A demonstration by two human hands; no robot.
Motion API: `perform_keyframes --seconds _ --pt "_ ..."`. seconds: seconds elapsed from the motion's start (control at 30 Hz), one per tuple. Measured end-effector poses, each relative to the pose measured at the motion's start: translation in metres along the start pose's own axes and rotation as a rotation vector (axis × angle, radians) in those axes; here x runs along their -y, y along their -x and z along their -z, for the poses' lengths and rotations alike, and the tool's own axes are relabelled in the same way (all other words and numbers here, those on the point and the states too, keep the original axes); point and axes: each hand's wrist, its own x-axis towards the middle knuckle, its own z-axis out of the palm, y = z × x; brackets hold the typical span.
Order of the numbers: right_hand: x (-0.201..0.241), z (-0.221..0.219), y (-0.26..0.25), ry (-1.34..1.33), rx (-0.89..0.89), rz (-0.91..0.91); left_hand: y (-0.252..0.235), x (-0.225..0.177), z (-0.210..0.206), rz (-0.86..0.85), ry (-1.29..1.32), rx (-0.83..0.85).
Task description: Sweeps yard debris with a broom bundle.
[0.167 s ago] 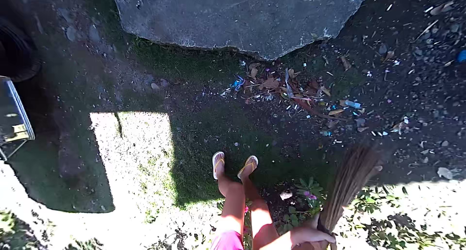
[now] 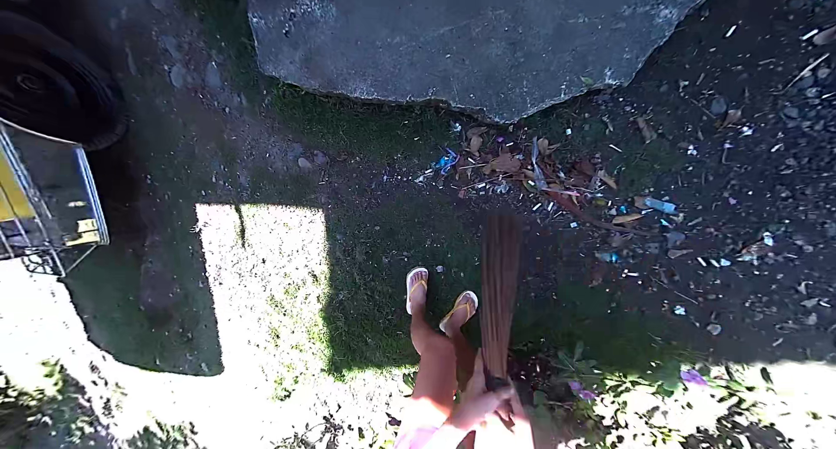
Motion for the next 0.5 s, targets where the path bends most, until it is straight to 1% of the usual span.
perform_keyframes --seconds 0.07,0.13,0.2,0.23,0.27,0.3,0.33,0.37,0.43,0.5 --pt "0.009 -0.052 -0.037 -0.050 0.233 -0.024 -0.014 -0.016 0.058 0.037 0.021 -0.227" --pt "0.032 -0.107 -0.082 -0.051 0.458 -0.086 -0.033 -0.040 0.117 0.083 0.060 -0.381" --pt "0.056 -0.155 -0.121 -0.035 0.599 -0.166 -0.056 -0.061 0.164 0.097 0.081 -0.490" --pt "0.064 -0.173 -0.137 -0.059 0.610 -0.191 -0.069 -0.070 0.181 0.100 0.077 -0.508" --pt "0.068 -0.187 -0.147 -0.099 0.566 -0.209 -0.083 -0.079 0.194 0.114 0.054 -0.488" --pt "0.069 -0.196 -0.150 -0.152 0.468 -0.210 -0.093 -0.087 0.202 0.141 0.009 -0.424" --pt "0.069 -0.200 -0.148 -0.213 0.332 -0.200 -0.103 -0.095 0.204 0.168 -0.050 -0.316" --pt "0.070 -0.201 -0.145 -0.266 0.183 -0.174 -0.114 -0.104 0.201 0.189 -0.117 -0.168" --pt "0.080 -0.190 -0.133 -0.335 -0.079 -0.146 -0.132 -0.115 0.182 0.227 -0.244 0.112" --pt "0.095 -0.177 -0.118 -0.357 -0.296 -0.151 -0.140 -0.116 0.156 0.224 -0.309 0.318"
